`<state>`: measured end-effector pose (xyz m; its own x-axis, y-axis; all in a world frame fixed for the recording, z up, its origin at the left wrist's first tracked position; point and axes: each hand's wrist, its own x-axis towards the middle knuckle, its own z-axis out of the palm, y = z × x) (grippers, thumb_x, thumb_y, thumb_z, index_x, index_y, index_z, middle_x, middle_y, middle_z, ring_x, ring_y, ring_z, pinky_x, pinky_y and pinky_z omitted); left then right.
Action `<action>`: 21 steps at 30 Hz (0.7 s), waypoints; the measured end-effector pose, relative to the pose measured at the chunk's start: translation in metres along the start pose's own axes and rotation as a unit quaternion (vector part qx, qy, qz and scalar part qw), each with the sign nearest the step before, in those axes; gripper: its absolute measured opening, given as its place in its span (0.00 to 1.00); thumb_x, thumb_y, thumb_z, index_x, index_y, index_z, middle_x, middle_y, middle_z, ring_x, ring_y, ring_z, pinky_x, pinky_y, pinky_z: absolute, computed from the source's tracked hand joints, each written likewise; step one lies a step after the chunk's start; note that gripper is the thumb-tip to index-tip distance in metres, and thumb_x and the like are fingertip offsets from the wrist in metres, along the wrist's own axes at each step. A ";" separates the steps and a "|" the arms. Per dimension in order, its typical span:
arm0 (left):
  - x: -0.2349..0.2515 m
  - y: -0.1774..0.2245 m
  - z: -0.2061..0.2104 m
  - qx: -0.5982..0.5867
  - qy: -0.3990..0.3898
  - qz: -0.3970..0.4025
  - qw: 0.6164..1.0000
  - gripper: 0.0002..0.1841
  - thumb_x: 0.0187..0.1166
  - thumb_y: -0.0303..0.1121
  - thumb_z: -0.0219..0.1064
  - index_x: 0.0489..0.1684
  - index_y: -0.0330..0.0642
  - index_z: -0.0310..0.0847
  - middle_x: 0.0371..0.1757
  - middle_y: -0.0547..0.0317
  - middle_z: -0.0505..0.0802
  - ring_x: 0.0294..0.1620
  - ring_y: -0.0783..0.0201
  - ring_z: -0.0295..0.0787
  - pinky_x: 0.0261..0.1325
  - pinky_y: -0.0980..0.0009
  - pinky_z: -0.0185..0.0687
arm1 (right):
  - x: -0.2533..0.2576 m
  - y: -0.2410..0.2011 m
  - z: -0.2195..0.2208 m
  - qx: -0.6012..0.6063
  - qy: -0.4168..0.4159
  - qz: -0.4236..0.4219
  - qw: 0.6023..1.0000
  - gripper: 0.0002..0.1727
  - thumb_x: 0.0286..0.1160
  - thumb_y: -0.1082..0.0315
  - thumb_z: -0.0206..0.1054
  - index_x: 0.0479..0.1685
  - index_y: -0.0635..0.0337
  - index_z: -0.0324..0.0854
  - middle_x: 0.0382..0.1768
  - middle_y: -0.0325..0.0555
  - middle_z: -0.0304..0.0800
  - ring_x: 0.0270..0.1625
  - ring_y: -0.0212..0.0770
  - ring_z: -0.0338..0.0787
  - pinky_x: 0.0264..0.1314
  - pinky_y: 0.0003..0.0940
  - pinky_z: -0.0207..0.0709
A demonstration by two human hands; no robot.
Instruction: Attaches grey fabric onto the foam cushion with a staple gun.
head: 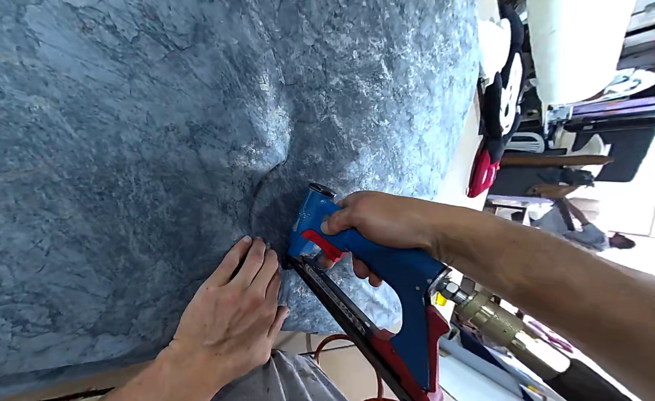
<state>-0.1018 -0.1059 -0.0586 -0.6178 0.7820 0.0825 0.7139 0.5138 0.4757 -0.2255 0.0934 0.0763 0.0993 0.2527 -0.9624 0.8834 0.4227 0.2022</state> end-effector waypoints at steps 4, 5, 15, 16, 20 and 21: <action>-0.001 -0.001 0.003 -0.004 0.021 -0.006 1.000 0.38 0.80 0.63 0.47 0.54 0.36 0.89 0.65 0.44 0.92 0.77 0.44 0.80 0.85 0.47 0.65 | 0.001 -0.003 0.002 -0.003 -0.007 0.008 1.000 0.14 0.93 0.59 0.49 0.56 0.59 0.74 0.35 0.53 0.93 0.16 0.43 0.87 0.16 0.34 0.84; -0.001 -0.002 0.003 -0.005 0.028 -0.008 1.000 0.38 0.80 0.64 0.47 0.53 0.35 0.89 0.65 0.44 0.92 0.78 0.44 0.80 0.84 0.47 0.65 | 0.002 -0.003 0.001 -0.003 -0.011 0.009 1.000 0.14 0.93 0.59 0.50 0.56 0.59 0.73 0.34 0.53 0.92 0.15 0.42 0.87 0.15 0.34 0.84; -0.020 -0.011 -0.009 -0.085 0.093 -0.002 0.992 0.19 0.82 0.50 0.62 0.49 0.43 0.88 0.55 0.53 0.94 0.73 0.50 0.83 0.83 0.55 0.69 | -0.016 0.043 -0.027 0.093 0.015 -0.043 0.995 0.15 0.95 0.56 0.48 0.61 0.52 0.75 0.37 0.51 0.91 0.13 0.42 0.85 0.15 0.36 0.85; -0.022 -0.012 -0.013 -0.082 0.083 -0.008 0.993 0.17 0.82 0.48 0.63 0.50 0.45 0.88 0.56 0.55 0.94 0.74 0.51 0.82 0.84 0.56 0.67 | -0.019 0.058 -0.034 0.118 0.023 -0.053 0.991 0.15 0.94 0.56 0.49 0.61 0.51 0.77 0.40 0.52 0.92 0.14 0.43 0.86 0.15 0.37 0.85; -0.029 -0.014 -0.018 -0.061 0.054 -0.001 0.997 0.17 0.83 0.46 0.64 0.58 0.47 0.88 0.64 0.58 0.92 0.79 0.53 0.77 0.88 0.58 0.59 | -0.022 0.101 -0.041 0.167 0.046 -0.065 0.983 0.14 0.82 0.59 0.54 0.60 0.48 0.76 0.46 0.55 0.93 0.17 0.46 0.89 0.15 0.39 0.86; -0.030 -0.015 -0.019 -0.061 0.048 0.002 0.997 0.16 0.83 0.45 0.64 0.59 0.47 0.88 0.65 0.59 0.92 0.80 0.53 0.77 0.88 0.58 0.58 | -0.021 0.105 -0.038 0.175 0.044 -0.063 0.981 0.15 0.82 0.60 0.55 0.62 0.48 0.76 0.46 0.54 0.93 0.17 0.46 0.89 0.15 0.39 0.86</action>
<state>-0.1004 -0.1433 -0.0514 -0.6479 0.7437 0.1647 0.6742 0.4592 0.5784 -0.1517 0.1655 0.1244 -0.0483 0.2989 -0.9530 0.9909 0.1344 -0.0080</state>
